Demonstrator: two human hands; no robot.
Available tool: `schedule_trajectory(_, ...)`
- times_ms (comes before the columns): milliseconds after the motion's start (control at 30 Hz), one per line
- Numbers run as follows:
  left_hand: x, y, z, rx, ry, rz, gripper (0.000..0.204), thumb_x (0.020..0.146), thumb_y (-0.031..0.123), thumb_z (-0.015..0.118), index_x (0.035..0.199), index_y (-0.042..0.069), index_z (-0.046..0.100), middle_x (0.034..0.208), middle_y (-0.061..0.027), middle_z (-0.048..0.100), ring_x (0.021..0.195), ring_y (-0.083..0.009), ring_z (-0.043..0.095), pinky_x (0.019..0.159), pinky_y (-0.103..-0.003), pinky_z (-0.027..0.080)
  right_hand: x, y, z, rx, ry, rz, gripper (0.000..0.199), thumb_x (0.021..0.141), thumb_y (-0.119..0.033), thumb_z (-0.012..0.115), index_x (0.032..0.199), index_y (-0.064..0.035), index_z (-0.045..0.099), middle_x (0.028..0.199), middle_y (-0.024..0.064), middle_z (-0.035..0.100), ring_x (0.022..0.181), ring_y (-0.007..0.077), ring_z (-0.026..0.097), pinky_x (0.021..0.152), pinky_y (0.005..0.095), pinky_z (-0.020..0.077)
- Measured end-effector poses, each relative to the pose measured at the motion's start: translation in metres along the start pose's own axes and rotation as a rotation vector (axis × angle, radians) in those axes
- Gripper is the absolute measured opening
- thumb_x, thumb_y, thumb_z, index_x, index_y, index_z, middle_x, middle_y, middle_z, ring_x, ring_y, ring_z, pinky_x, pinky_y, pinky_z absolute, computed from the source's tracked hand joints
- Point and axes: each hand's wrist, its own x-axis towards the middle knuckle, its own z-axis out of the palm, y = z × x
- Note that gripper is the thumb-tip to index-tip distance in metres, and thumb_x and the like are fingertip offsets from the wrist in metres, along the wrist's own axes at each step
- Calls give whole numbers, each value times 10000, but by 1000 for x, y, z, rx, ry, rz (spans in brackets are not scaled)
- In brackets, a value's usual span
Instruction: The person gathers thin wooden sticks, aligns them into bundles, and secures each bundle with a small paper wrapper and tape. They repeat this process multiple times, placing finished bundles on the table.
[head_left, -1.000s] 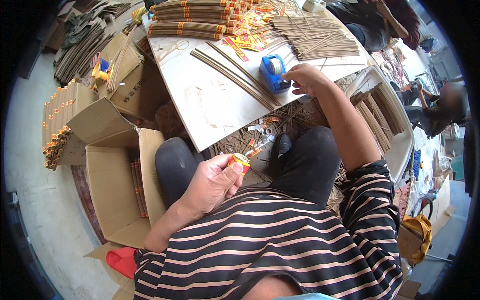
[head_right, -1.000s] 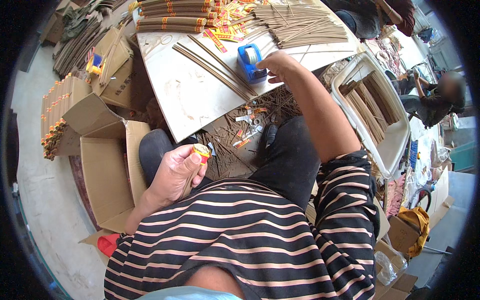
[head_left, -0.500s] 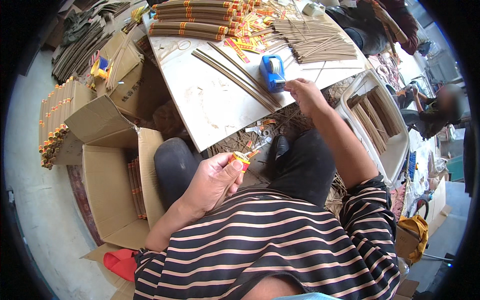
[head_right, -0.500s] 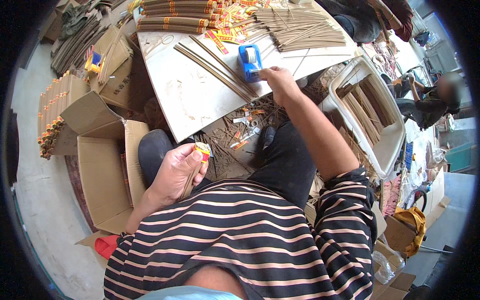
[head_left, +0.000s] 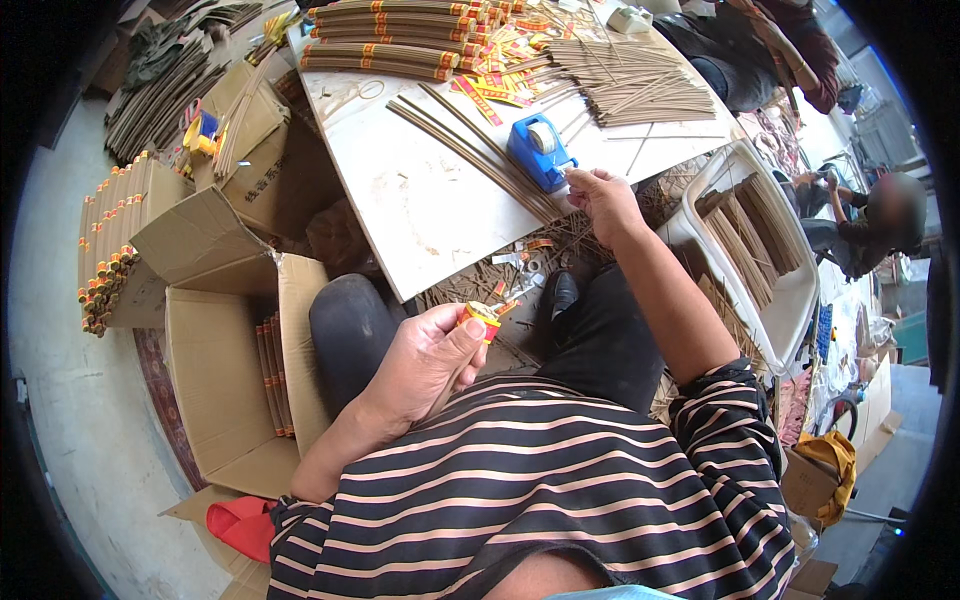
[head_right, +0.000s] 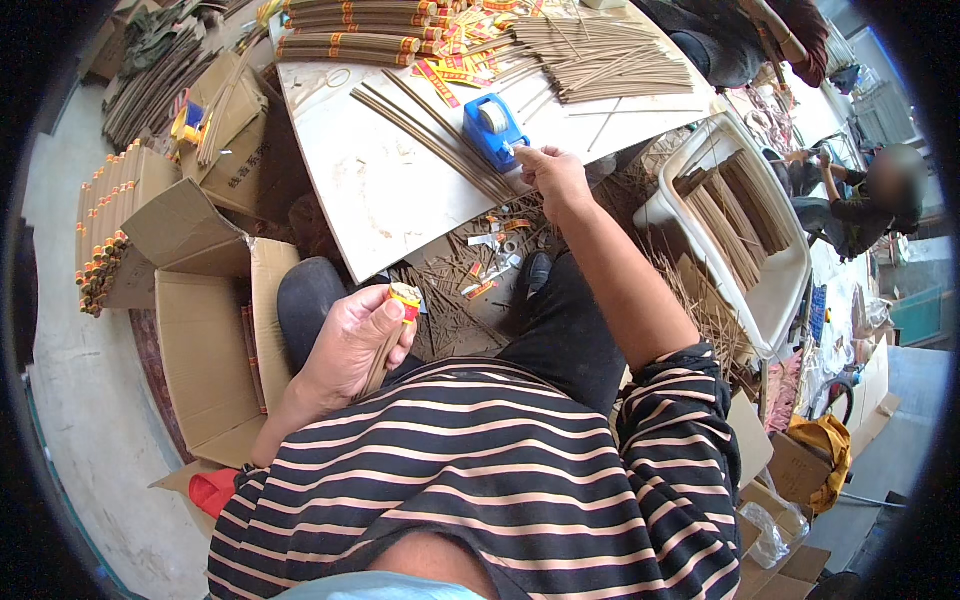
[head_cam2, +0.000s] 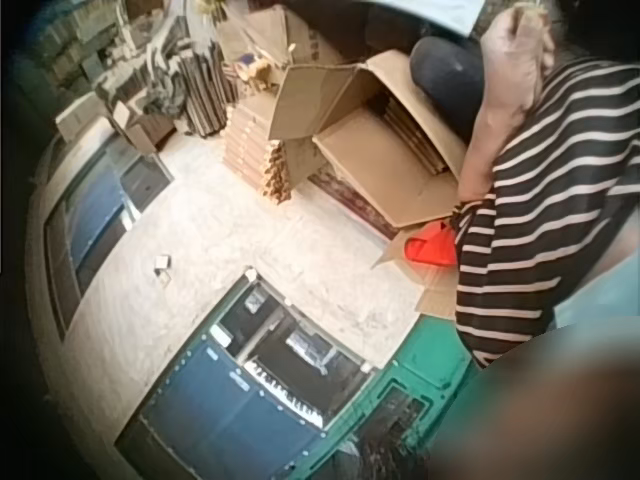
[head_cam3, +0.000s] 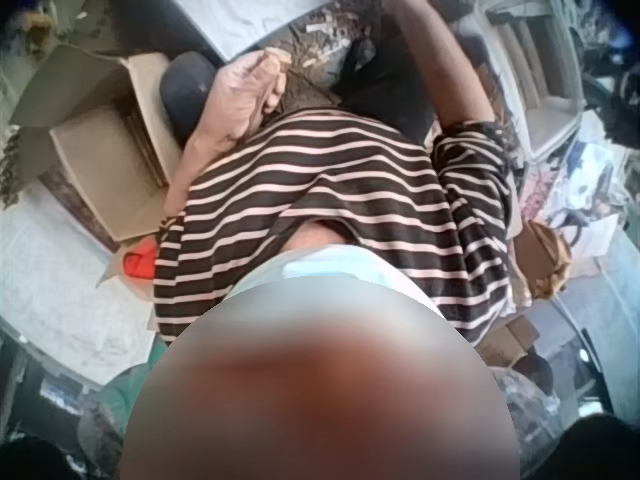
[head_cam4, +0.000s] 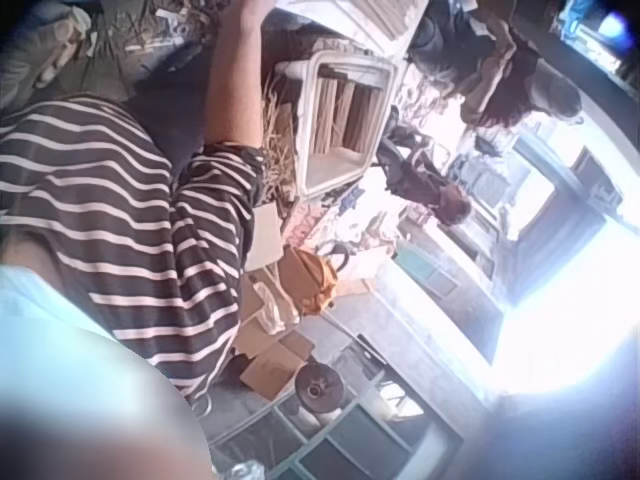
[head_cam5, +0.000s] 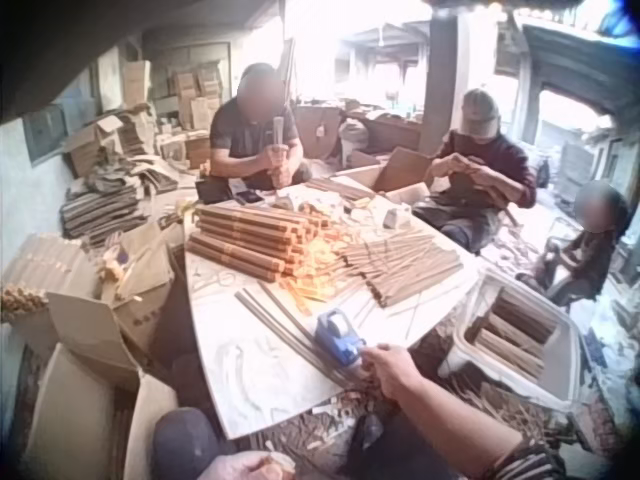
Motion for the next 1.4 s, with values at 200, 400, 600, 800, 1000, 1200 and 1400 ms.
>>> schedule_trajectory(200,0,2,0,27,2,-4,294,905,286,550,989,9,497,745,-37,551,566,-48,496,488,-148,409,-4,-7,1,121,-29,-33,145,790,-101,672,791,-11,559,710,47,556,626,125,511,585,237,425)
schedule_trajectory(400,3,1,1,37,-5,10,300,908,288,546,987,3,495,748,-40,550,574,-50,495,491,-151,409,4,1,-4,88,-38,-20,132,797,-103,653,769,-11,562,694,51,560,625,135,526,593,247,429)
schedule_trajectory(600,2,0,0,28,13,5,303,909,287,544,987,-1,492,748,-45,547,569,-53,492,488,-154,409,4,-1,2,-46,4,-60,102,763,-87,611,720,-4,571,630,55,548,567,135,502,552,256,387)
schedule_trajectory(800,3,-2,2,19,13,2,323,906,302,546,986,-6,490,738,-45,541,562,-54,487,481,-152,406,12,4,-2,-111,1,-75,116,771,-107,601,781,7,580,684,58,563,612,142,531,546,242,388)
schedule_trajectory(1000,2,-2,7,18,-2,1,330,904,315,546,985,0,493,733,-45,537,556,-55,482,481,-152,402,20,4,1,-12,34,-67,102,757,-74,587,748,28,584,671,74,570,569,155,520,538,262,402)
schedule_trajectory(1200,-4,3,16,47,24,19,254,933,279,504,918,25,521,722,-10,526,570,-41,463,517,-163,383,34,13,-10,35,44,-18,100,782,-49,580,784,51,579,749,120,592,631,188,561,612,289,479)
schedule_trajectory(1400,-11,4,6,73,68,65,319,894,308,567,1002,12,517,724,-28,541,548,-55,483,462,-163,384,-35,-21,-16,71,-290,12,172,848,-215,608,911,-62,562,896,53,589,840,149,558,745,297,457)
